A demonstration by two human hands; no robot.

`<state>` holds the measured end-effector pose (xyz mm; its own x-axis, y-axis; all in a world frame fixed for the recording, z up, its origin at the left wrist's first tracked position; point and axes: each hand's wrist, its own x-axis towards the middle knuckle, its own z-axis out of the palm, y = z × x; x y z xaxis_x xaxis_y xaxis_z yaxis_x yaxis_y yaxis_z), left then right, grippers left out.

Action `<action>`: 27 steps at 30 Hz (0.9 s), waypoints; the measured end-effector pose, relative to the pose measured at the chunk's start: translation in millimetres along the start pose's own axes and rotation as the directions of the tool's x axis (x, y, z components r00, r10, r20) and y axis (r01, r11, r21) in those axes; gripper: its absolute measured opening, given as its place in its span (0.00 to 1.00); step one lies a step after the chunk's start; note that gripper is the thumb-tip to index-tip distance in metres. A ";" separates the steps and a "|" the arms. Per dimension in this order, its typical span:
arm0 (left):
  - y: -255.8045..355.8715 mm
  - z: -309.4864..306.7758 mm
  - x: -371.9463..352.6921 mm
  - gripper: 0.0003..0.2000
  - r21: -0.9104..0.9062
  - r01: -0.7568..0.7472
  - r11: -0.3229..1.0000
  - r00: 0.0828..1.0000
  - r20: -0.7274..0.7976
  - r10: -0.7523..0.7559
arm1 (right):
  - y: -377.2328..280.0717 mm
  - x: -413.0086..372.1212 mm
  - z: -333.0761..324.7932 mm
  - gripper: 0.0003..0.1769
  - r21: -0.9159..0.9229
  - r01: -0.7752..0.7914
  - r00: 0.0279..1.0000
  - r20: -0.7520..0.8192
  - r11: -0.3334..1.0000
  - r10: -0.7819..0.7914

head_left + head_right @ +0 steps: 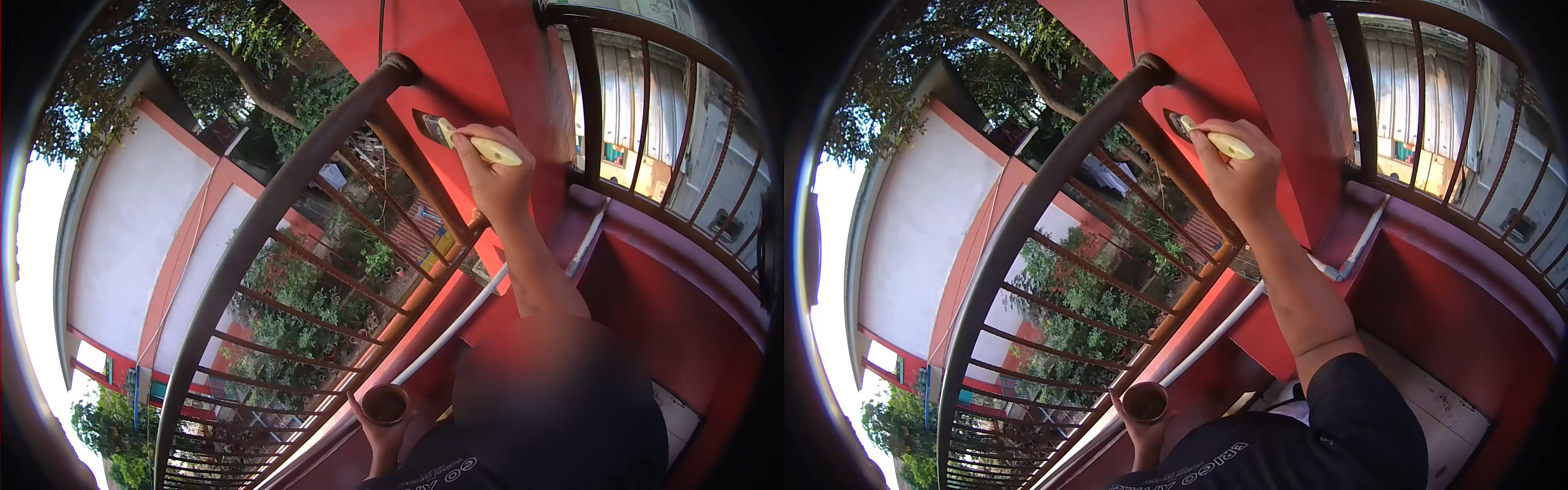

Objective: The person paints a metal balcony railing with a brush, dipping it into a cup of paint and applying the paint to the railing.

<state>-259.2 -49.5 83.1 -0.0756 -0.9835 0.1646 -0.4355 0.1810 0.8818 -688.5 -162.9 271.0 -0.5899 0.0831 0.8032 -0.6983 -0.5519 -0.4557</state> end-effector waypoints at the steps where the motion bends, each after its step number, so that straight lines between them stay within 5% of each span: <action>1: 2.6 0.3 -1.2 0.72 0.011 0.010 1.000 1.000 -0.001 -0.010 | 5.0 -6.7 -0.7 0.05 0.011 -0.066 0.995 -0.078 0.998 0.067; 5: 9.9 3.3 -2.1 0.72 0.033 -0.006 0.999 1.000 0.007 0.005 | 18.0 -21.4 18.7 0.06 0.429 -0.401 0.835 -0.192 0.809 0.516; 8: 2.6 1.6 -0.2 0.72 0.031 -0.027 0.999 1.000 0.008 0.027 | 7.4 -25.5 21.2 0.07 0.541 -0.487 0.744 -0.154 0.685 0.650; 14: 2.8 -2.9 -3.6 0.72 -0.054 -0.013 0.998 1.000 0.008 0.014 | 1.6 -33.9 11.5 0.09 0.382 -0.425 0.834 -0.186 0.821 0.519; 20: 0.4 -1.8 1.4 0.72 -0.163 -0.034 0.986 0.999 0.033 0.040 | -17.4 -19.6 -20.4 0.09 0.126 -0.214 0.969 -0.096 0.969 0.226; 21: -1.5 -3.6 2.1 0.73 -0.205 -0.039 0.978 0.998 0.047 0.050 | -10.6 -27.2 -37.3 0.08 0.062 -0.268 0.962 -0.044 0.961 0.271; 23: 1.5 -6.3 -0.2 0.75 -0.249 -0.045 0.968 0.996 0.059 0.062 | -21.3 -46.7 -71.8 0.07 0.242 -0.405 0.907 -0.018 0.882 0.421; 27: -25.3 -11.8 -6.0 0.77 -0.256 -0.051 0.965 0.989 0.123 0.085 | -18.9 -111.8 -164.0 0.06 0.077 -0.648 0.759 -0.024 0.758 0.651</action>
<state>-237.1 -48.1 65.1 -0.2218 -0.9577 0.1833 -0.1867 0.2262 0.9560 -675.9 -25.7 126.9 -0.9118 -0.2766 0.3035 -0.1158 -0.5358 -0.8363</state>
